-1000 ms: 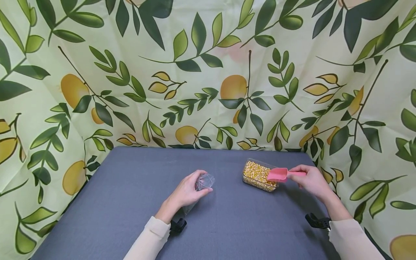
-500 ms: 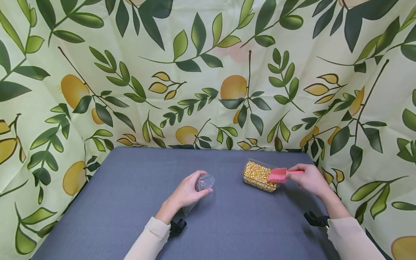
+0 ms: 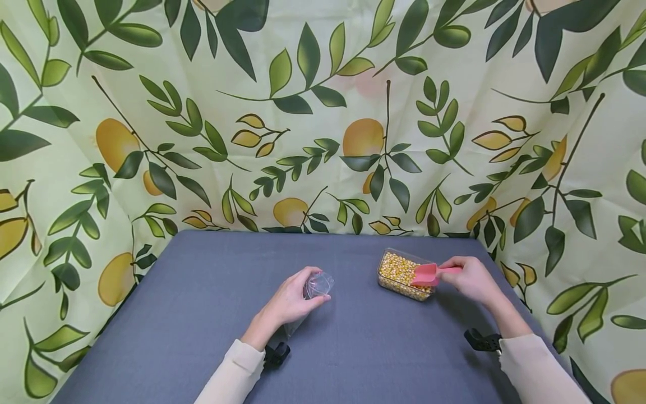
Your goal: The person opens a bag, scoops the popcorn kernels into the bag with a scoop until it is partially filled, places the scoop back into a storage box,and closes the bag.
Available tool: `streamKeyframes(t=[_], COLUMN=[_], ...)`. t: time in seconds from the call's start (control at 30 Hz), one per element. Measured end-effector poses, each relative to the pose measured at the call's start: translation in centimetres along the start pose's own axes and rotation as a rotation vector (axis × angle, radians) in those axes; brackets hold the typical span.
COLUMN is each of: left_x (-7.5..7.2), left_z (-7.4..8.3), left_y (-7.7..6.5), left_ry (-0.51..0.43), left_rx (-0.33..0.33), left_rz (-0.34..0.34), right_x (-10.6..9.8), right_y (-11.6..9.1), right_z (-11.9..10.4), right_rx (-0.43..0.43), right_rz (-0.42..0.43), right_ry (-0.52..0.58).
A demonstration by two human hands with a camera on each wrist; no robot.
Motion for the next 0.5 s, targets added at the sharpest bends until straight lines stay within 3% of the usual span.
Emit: streamKeyframes(t=[0.5], left_x=[0.0], left_z=[0.1], left_y=[-0.1], left_ry=[0.01], left_rx=[-0.038], left_rz=[-0.015], right_x=[1.8], right_y=[0.1], right_z=[1.3], right_rx=[0.053], right_rz=[0.002], right_ry=[0.105])
Point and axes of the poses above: each hand's wrist, its own y-axis towards the middle knuckle, its own x-axis out of the palm, z = x × y, the point moved 3 cm from there along y, towards the middle knuckle, and after that the axes turned 1 degree about y, right-handed, at the moved point
